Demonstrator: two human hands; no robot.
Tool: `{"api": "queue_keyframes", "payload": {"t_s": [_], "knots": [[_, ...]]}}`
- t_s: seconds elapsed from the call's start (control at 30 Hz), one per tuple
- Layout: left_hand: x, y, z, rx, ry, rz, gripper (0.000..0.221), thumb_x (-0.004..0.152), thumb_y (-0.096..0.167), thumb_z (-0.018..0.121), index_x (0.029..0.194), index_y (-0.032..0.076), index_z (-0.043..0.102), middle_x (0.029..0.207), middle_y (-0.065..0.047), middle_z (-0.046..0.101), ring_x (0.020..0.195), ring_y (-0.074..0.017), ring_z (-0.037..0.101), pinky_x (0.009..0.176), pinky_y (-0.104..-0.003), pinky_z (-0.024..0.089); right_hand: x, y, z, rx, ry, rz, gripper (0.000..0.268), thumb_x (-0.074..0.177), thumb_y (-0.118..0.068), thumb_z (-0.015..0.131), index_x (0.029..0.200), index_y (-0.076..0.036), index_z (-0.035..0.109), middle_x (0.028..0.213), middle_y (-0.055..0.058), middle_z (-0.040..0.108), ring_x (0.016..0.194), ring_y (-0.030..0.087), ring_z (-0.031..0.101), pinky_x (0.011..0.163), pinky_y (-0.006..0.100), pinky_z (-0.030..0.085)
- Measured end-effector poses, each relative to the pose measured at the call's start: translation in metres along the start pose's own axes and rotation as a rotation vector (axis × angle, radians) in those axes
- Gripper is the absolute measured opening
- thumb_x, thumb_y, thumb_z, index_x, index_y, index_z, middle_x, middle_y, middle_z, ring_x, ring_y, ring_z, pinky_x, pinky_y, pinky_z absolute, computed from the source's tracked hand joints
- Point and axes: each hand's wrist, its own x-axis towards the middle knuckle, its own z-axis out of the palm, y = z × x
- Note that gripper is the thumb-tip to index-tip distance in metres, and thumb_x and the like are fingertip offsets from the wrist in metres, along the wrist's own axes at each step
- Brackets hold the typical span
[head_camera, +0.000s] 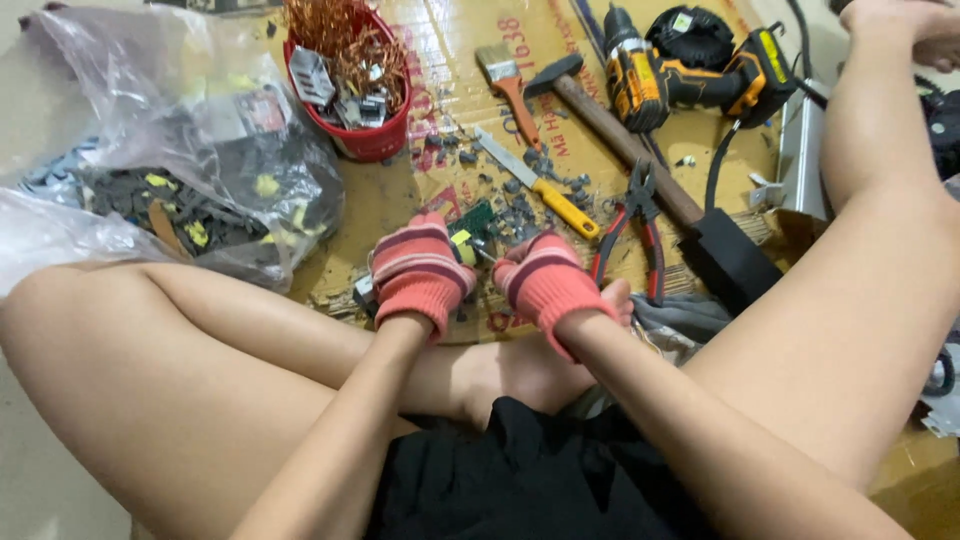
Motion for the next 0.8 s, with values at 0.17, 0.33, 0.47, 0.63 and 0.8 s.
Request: {"api": "queue_keyframes", "payload": {"t_s": [0.17,0.33,0.47,0.63,0.8], "knots": [[0.008,-0.006,0.016,0.001,0.057,0.004,0.057,0.080,0.041,0.072,0.132,0.022,0.056,0.126,-0.006,0.063,0.115,-0.0336,0.064,0.092,-0.054,0.055,0.078,0.029,0.037,-0.208,-0.023,-0.066,0.036,0.096,-0.017,0.060,0.130,-0.007,0.067,0.113,0.018,0.073,0.101,0.028,0.071,0.093,0.045,0.061],[0.009,-0.016,0.015,-0.007,0.094,-0.057,0.056,0.080,0.041,0.072,0.130,0.022,0.056,0.125,-0.006,0.063,0.114,-0.0334,0.064,0.091,-0.054,0.055,0.052,0.035,0.008,-0.110,-0.031,-0.022,0.028,0.089,-0.025,0.060,0.110,-0.008,0.069,0.089,0.010,0.065,0.080,0.021,0.061,0.070,0.040,0.052],[0.010,-0.006,0.016,-0.032,0.114,-0.081,0.055,0.080,0.041,0.072,0.129,0.022,0.056,0.124,-0.006,0.064,0.113,-0.0333,0.064,0.091,-0.054,0.054,0.035,0.034,-0.010,0.575,-0.526,0.246,0.006,0.094,-0.011,0.055,0.089,-0.007,0.054,0.061,-0.009,0.038,0.040,-0.008,0.030,0.038,0.003,0.026],[0.012,0.008,0.009,-0.047,0.111,-0.059,0.054,0.080,0.041,0.072,0.128,0.022,0.057,0.122,-0.006,0.064,0.112,-0.0332,0.064,0.091,-0.053,0.054,0.048,0.043,-0.003,0.595,-0.642,0.238,0.015,0.096,-0.014,0.050,0.084,-0.015,0.043,0.056,-0.014,0.029,0.036,-0.007,0.024,0.034,0.007,0.022],[0.003,0.002,-0.006,-0.013,0.065,-0.074,0.052,0.080,0.041,0.071,0.126,0.021,0.057,0.121,-0.006,0.064,0.111,-0.0330,0.064,0.090,-0.053,0.054,0.045,0.043,0.010,0.321,-0.451,0.118,0.007,0.096,-0.019,0.058,0.093,-0.012,0.060,0.053,-0.007,0.045,0.031,0.005,0.031,0.029,0.018,0.023]]}}
